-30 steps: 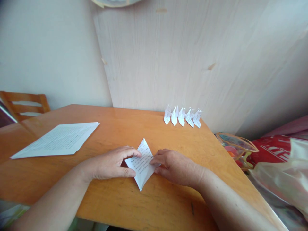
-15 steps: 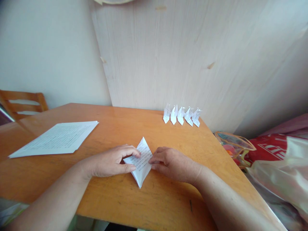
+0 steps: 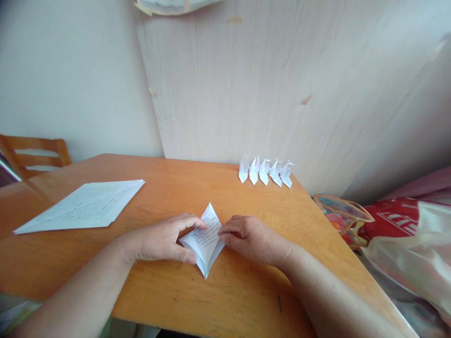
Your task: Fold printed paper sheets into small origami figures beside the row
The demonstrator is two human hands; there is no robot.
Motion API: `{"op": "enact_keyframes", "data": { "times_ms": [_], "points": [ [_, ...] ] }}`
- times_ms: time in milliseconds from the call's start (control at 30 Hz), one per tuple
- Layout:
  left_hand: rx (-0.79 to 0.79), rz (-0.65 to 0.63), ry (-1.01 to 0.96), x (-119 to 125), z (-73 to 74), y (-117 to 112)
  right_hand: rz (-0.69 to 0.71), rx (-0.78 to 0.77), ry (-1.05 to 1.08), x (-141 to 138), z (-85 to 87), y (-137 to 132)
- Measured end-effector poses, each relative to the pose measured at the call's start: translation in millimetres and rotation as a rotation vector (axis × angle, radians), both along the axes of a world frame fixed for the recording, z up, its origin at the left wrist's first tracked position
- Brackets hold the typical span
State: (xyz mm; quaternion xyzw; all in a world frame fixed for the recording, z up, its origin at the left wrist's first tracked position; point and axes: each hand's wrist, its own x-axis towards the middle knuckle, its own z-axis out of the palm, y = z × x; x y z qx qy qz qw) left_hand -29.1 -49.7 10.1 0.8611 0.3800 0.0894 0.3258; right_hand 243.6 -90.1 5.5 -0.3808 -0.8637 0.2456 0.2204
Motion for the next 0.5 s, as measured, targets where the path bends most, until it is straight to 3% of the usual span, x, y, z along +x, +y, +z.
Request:
{"op": "enact_keyframes", "data": {
  "times_ms": [500],
  "points": [
    [0.158,0.062,-0.164,17.0,-11.0,-2.1,-0.305,-0.012,-0.015,-14.2,-11.7,-1.6]
  ]
}}
